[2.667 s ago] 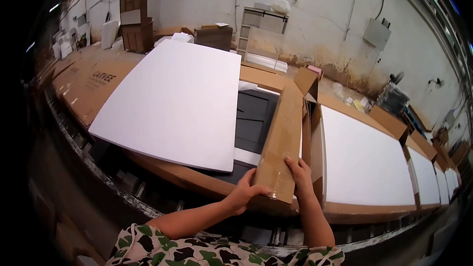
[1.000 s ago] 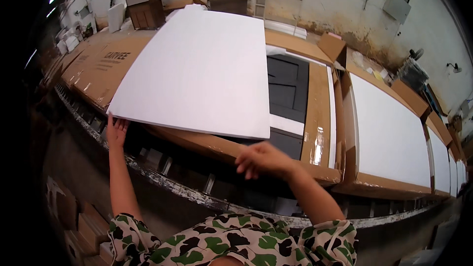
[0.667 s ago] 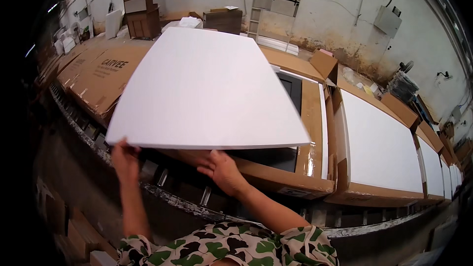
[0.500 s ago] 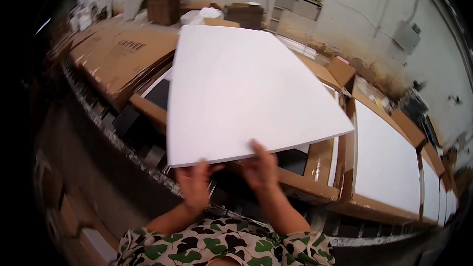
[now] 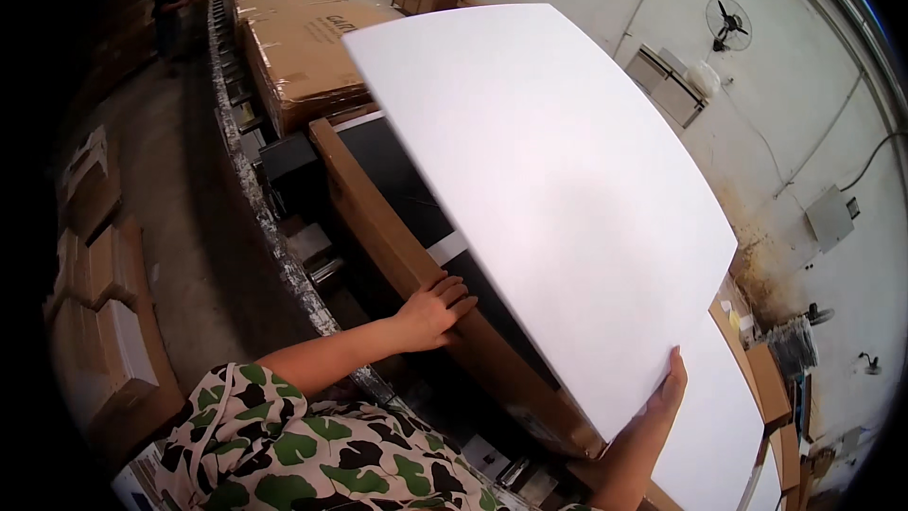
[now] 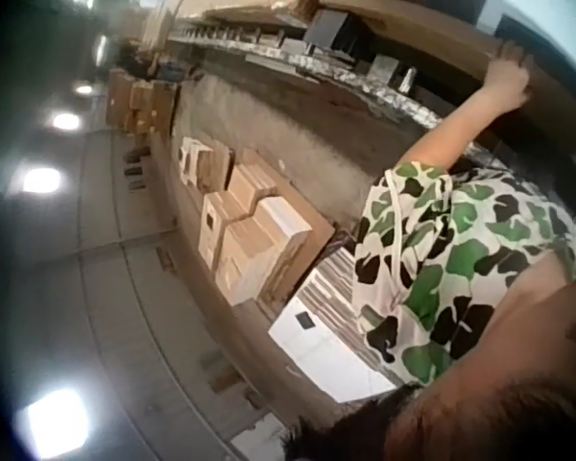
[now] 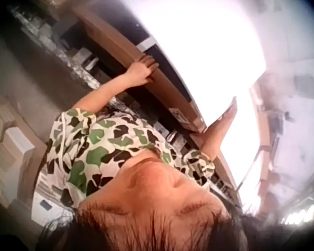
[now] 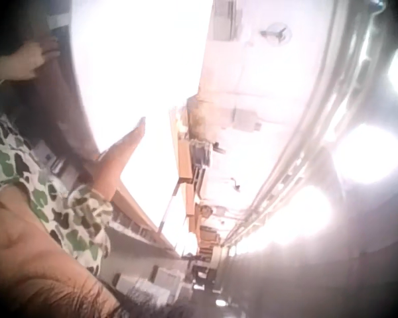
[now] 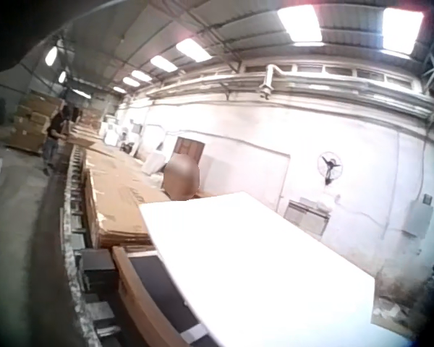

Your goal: The person places black panels into a cardboard box on a conveyor line, then covers them with a white foam sheet and closes the box flaps.

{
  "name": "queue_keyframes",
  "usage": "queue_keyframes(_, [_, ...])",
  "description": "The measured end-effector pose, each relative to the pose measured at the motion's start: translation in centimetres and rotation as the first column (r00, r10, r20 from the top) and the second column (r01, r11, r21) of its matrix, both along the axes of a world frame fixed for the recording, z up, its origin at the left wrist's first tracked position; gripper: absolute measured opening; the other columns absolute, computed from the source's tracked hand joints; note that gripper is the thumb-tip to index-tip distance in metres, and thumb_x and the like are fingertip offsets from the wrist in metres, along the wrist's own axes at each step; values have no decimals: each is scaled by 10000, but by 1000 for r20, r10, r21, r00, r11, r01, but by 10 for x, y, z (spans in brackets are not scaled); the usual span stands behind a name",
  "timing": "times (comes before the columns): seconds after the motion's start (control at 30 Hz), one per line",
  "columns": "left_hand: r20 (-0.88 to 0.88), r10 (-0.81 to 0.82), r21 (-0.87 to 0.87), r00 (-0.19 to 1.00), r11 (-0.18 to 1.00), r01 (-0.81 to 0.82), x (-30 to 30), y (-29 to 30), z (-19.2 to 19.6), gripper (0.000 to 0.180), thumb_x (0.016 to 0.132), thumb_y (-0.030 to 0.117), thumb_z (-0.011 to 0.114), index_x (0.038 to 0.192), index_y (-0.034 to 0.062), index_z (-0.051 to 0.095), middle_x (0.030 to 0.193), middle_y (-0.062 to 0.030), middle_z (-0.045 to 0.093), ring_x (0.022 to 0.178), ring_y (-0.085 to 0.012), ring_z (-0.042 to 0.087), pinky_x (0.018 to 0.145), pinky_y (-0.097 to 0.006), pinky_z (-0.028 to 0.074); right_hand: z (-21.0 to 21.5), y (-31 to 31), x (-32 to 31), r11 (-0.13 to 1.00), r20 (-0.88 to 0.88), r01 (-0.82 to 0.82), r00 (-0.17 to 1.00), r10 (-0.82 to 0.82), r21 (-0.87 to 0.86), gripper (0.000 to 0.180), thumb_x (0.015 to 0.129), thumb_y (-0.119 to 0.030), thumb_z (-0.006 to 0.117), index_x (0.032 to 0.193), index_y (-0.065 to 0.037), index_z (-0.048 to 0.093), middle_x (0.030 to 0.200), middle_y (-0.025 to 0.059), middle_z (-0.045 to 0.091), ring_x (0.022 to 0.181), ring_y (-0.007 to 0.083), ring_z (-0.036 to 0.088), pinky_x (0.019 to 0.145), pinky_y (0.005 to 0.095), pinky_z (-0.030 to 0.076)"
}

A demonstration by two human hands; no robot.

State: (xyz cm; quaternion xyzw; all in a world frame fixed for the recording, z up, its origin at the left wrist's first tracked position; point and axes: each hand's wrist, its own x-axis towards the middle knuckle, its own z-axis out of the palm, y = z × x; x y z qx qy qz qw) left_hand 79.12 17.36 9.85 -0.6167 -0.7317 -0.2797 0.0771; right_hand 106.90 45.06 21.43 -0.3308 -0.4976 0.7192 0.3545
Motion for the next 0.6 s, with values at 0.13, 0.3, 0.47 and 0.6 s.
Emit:
queue_keyframes(0.13, [14,34,47,999,998,-34,5,-4,-12,686,617,287,790,1195,53,505,1168,-150,501,1178,-331,421,1019,-489,291,-31,54,24,982,17,-30,999,28,187,449,929,-344,446,1133,52,504,1041,209,595,932,315,607,835,420,512])
queue_keyframes(0.3, [-19,112,144,994,984,-108,17,-19,11,655,580,272,826,1125,92,511,1126,-95,482,1136,-266,438,919,-436,311,-37,66,20,984,163,91,980,-116,155,305,916,-237,505,1052,34,537,963,173,626,808,282,639,721,362,547])
queue_keyframes(0.47, [-21,126,137,992,983,-122,23,-17,9,710,573,272,830,1178,102,501,1138,-99,468,1145,-260,426,920,-433,301,-75,93,48,963,298,67,943,-146,260,277,917,-225,518,1007,34,556,945,153,629,787,249,638,694,371,543])
queue_keyframes(0.6, [-33,121,107,992,987,-117,22,-13,10,749,560,275,836,1212,102,512,1110,-104,461,1127,-273,420,914,-432,297,-91,96,44,979,438,1,894,-91,203,288,916,-240,527,955,41,576,888,128,641,785,203,624,699,345,530])
